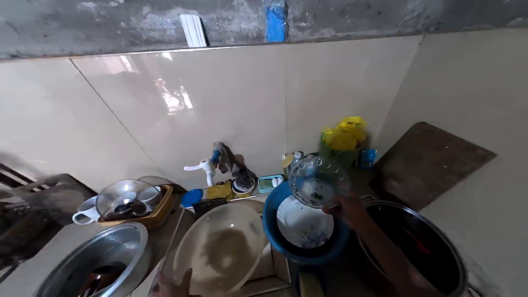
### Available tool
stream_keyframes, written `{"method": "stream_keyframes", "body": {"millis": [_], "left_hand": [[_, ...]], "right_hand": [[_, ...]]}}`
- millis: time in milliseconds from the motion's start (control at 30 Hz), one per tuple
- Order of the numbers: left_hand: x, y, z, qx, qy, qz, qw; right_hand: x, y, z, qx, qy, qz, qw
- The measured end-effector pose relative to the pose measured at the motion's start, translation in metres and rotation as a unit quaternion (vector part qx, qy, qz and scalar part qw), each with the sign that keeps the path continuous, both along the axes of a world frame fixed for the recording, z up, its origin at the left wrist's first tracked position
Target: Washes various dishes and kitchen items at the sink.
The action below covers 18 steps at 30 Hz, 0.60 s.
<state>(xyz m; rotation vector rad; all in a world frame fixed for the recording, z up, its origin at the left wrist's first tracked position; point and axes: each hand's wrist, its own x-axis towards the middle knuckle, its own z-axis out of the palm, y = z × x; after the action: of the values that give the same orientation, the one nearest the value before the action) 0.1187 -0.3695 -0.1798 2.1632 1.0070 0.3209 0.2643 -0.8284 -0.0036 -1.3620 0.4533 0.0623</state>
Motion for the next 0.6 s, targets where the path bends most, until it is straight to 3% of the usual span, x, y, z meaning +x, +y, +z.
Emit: {"method": "stream_keyframes", "body": {"millis": [100, 200, 300, 367, 433, 600], "left_hand": [[0.021, -0.052, 0.045, 0.144, -0.131, -0.101, 0.976], [0.060, -0.132, 0.083, 0.134, -0.199, -0.288, 0.927], [0.109, -0.201, 0.100, 0.065, -0.031, -0.448, 0.891], [0.140, -0.232, 0.099, 0.057, 0.154, -0.493, 0.855], [0.160, -0.252, 0.090, 0.057, 0.273, -0.492, 0.825], [0.188, -0.263, 0.073, 0.047, 0.321, -0.418, 0.849]], "right_hand": [[0.005, -0.005, 0.003, -0.002, -0.003, 0.009, 1.000], [0.006, -0.007, 0.007, 0.012, -0.009, 0.015, 1.000], [0.006, -0.008, 0.011, 0.013, 0.001, 0.012, 1.000], [0.006, -0.011, 0.015, 0.018, 0.008, 0.013, 1.000], [0.003, -0.015, 0.019, 0.027, 0.005, 0.021, 0.999], [0.000, -0.028, 0.025, 0.022, -0.006, 0.036, 0.999]]}}
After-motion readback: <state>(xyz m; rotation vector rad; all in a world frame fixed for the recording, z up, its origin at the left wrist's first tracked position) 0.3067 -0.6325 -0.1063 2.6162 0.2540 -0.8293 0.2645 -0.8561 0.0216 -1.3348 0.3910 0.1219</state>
